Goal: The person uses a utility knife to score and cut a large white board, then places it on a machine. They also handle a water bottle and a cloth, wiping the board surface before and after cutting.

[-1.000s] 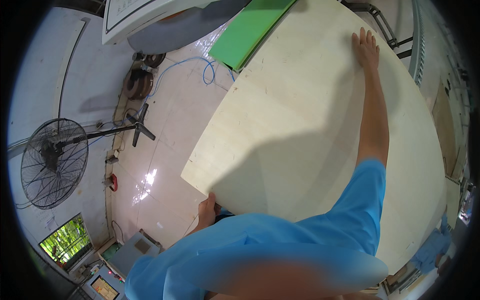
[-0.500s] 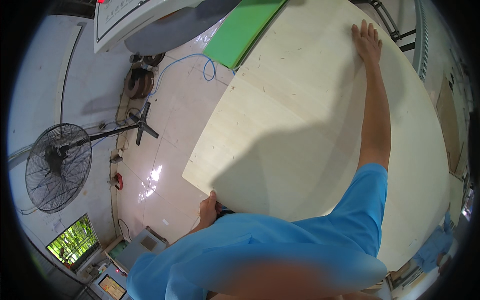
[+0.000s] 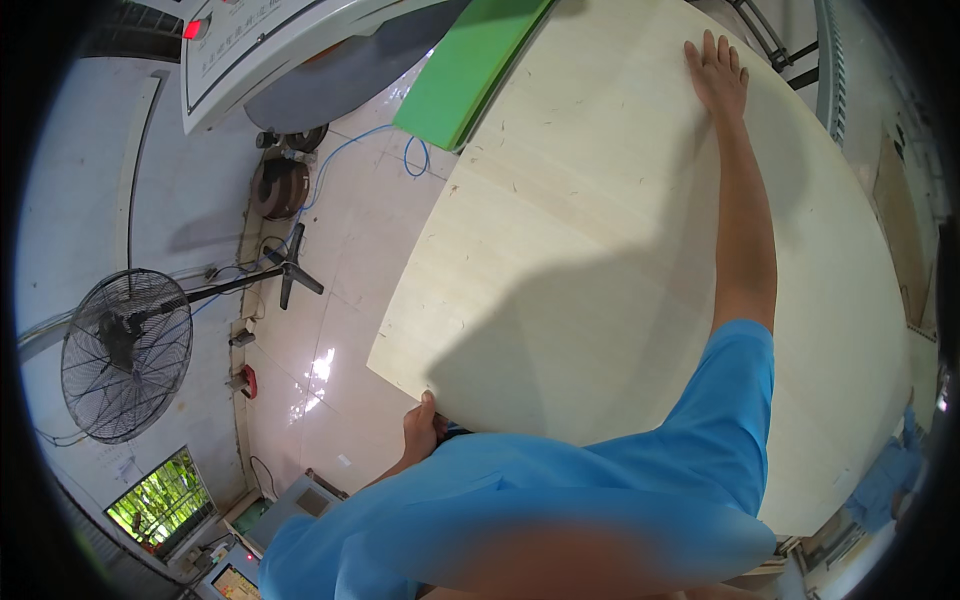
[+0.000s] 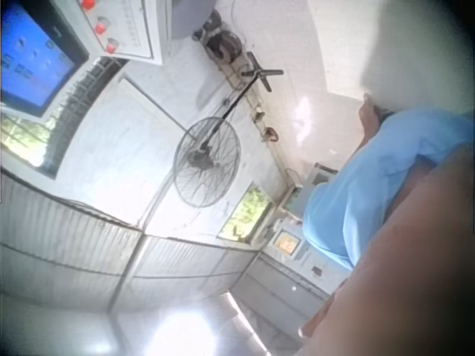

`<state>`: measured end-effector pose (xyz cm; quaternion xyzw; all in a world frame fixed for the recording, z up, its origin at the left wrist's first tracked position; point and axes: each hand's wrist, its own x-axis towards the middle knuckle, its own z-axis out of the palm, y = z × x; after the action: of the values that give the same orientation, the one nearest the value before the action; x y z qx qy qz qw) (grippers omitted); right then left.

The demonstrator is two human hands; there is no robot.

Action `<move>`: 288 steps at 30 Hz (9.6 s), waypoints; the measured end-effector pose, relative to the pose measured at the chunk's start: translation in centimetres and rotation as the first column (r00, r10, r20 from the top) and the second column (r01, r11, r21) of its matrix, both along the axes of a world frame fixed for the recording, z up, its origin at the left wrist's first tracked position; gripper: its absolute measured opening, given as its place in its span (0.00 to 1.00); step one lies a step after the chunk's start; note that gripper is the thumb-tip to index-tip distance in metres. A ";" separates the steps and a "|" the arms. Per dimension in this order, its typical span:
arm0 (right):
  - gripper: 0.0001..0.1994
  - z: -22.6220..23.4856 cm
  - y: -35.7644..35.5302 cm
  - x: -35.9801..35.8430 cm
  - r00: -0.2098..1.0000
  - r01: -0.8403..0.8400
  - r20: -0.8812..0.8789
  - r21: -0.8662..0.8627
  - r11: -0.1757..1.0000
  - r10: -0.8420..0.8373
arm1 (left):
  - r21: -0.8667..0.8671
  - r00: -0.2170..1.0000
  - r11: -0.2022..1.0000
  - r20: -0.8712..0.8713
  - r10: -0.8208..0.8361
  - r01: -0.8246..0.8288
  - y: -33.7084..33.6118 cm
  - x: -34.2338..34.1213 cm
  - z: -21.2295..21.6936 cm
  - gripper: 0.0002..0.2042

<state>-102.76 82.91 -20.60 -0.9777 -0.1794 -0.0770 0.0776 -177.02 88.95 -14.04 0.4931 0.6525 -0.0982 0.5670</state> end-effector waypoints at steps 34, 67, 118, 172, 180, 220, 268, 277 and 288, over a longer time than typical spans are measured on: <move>0.29 -0.8 4.3 -0.4 0.793 -0.078 0.555 0.502 0.861 -0.252 | -0.287 0.966 0.932 0.067 0.251 -0.222 -0.9 0.3 -1.5 0.36; 0.43 -0.8 0.8 6.7 0.991 0.052 0.124 -0.005 0.999 -0.051 | -0.381 0.980 0.910 0.046 0.192 -0.161 0.5 3.9 1.2 0.36; 0.38 0.0 0.5 9.3 0.993 0.094 0.066 0.075 0.993 -0.099 | -0.360 0.963 0.905 0.058 0.262 -0.225 1.0 9.1 1.9 0.33; 0.34 2.3 -3.7 15.8 0.970 0.232 -0.084 0.019 0.972 -0.230 | -0.294 0.992 0.949 -0.081 0.092 -0.112 2.9 9.0 1.5 0.33; 0.36 3.5 -2.9 15.8 0.962 0.250 -0.098 -0.062 0.966 -0.255 | -0.281 0.996 0.957 0.035 0.082 -0.069 3.2 10.0 2.3 0.31; 0.37 2.8 -3.5 16.4 0.967 0.244 -0.083 0.005 0.970 -0.243 | -0.287 0.996 0.955 0.033 0.087 -0.074 3.4 10.0 2.4 0.29; 0.18 8.6 6.2 1.5 0.489 -0.162 -0.523 0.732 0.662 0.698 | -0.293 0.994 0.949 -0.041 0.104 -0.112 3.1 11.2 3.4 0.26; 0.22 7.9 8.0 2.8 0.526 -0.083 -0.472 0.799 0.595 0.707 | -0.228 0.994 0.972 -0.110 0.024 -0.049 3.1 10.8 3.0 0.27; 0.42 2.0 -2.5 18.4 0.987 0.130 -0.080 -0.074 0.989 -0.136 | -0.267 0.988 0.956 0.052 0.143 -0.125 2.9 11.0 3.5 0.27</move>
<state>-84.40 80.45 -18.63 -0.9919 -0.1129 -0.0340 0.0462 -166.04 91.84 -10.51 0.3715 0.6450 -0.1276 0.6555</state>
